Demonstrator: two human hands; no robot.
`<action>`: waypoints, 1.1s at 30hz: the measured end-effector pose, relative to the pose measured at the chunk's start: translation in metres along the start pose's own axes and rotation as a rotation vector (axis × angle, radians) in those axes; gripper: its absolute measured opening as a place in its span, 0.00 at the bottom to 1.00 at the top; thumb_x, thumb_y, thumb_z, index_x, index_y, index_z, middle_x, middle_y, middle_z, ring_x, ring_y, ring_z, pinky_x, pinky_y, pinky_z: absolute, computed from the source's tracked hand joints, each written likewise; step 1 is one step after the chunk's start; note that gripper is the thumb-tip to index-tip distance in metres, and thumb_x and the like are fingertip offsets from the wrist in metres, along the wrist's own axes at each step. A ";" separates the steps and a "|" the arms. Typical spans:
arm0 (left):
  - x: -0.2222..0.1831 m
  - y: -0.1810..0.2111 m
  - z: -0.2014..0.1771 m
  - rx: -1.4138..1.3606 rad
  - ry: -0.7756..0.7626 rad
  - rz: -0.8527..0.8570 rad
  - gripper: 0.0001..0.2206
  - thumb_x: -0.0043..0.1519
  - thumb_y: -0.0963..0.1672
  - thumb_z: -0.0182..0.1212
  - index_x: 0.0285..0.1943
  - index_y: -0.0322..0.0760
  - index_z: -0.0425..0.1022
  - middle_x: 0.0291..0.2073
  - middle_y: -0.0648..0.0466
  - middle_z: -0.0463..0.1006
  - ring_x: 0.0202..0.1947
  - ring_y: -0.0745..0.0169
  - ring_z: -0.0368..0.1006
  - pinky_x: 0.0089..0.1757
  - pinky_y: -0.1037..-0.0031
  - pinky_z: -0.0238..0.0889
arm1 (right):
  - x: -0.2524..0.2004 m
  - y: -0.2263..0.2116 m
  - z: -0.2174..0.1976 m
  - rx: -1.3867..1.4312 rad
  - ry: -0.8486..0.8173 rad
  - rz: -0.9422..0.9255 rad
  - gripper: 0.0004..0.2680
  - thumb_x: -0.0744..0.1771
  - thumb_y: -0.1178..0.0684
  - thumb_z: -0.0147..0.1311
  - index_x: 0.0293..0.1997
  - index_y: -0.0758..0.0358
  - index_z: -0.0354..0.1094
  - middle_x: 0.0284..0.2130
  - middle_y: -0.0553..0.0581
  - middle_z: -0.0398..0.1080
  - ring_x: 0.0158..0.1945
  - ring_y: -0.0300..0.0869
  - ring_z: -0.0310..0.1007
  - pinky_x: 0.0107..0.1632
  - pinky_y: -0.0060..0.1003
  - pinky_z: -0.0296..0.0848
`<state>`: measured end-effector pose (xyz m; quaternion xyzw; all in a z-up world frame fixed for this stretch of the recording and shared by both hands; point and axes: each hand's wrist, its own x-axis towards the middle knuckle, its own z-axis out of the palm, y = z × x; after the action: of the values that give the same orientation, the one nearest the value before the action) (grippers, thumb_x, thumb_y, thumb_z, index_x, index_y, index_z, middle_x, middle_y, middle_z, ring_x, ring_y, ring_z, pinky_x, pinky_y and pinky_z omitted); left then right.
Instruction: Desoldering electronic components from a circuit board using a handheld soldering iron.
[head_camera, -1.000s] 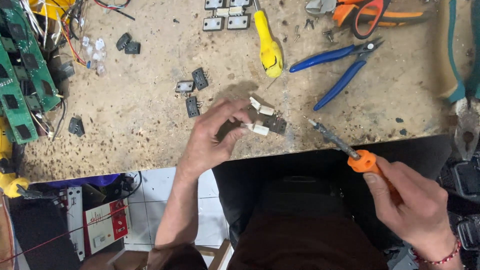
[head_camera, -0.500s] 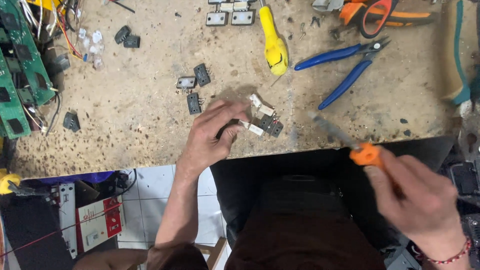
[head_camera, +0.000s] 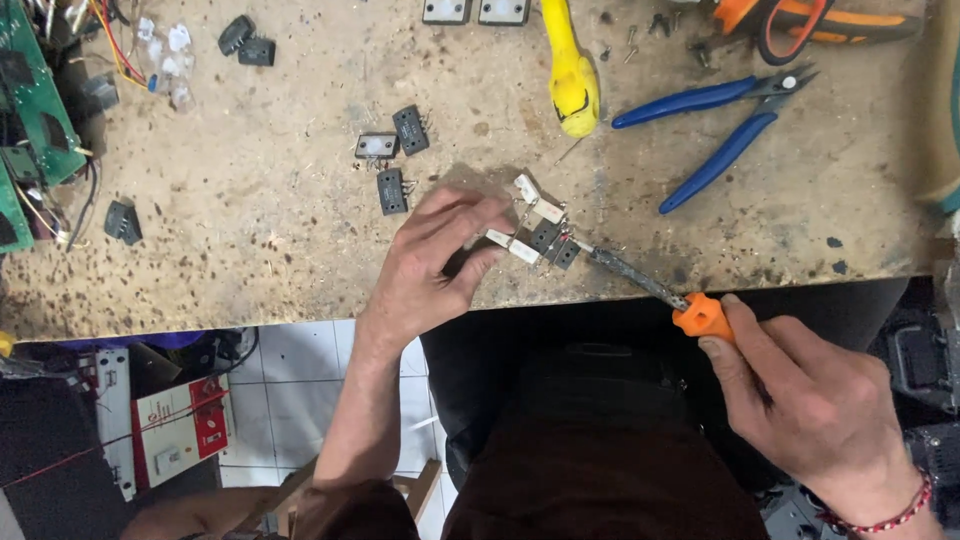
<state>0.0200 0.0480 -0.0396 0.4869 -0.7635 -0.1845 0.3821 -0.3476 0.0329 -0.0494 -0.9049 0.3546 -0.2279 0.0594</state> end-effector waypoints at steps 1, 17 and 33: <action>0.001 0.000 0.000 0.003 0.008 0.004 0.19 0.70 0.42 0.63 0.69 0.35 0.66 0.49 0.54 0.83 0.53 0.53 0.74 0.59 0.59 0.70 | -0.001 -0.001 0.000 -0.028 -0.023 0.011 0.13 0.69 0.52 0.62 0.55 0.72 0.78 0.27 0.51 0.71 0.19 0.37 0.62 0.21 0.33 0.66; 0.002 0.000 -0.002 -0.050 0.020 0.004 0.15 0.71 0.42 0.59 0.66 0.33 0.68 0.46 0.54 0.83 0.51 0.54 0.78 0.58 0.58 0.71 | -0.001 -0.008 -0.009 -0.013 -0.092 0.079 0.15 0.68 0.52 0.64 0.58 0.73 0.76 0.28 0.52 0.71 0.20 0.37 0.64 0.22 0.34 0.68; 0.023 -0.010 -0.004 -0.838 0.139 -0.299 0.12 0.71 0.34 0.57 0.57 0.39 0.79 0.37 0.54 0.82 0.33 0.64 0.78 0.39 0.76 0.77 | -0.003 0.000 -0.009 0.092 0.034 0.071 0.13 0.68 0.56 0.65 0.55 0.78 0.76 0.33 0.61 0.75 0.26 0.41 0.72 0.28 0.34 0.74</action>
<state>0.0238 0.0230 -0.0344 0.4063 -0.5164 -0.4979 0.5660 -0.3537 0.0352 -0.0420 -0.8840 0.3767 -0.2571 0.1028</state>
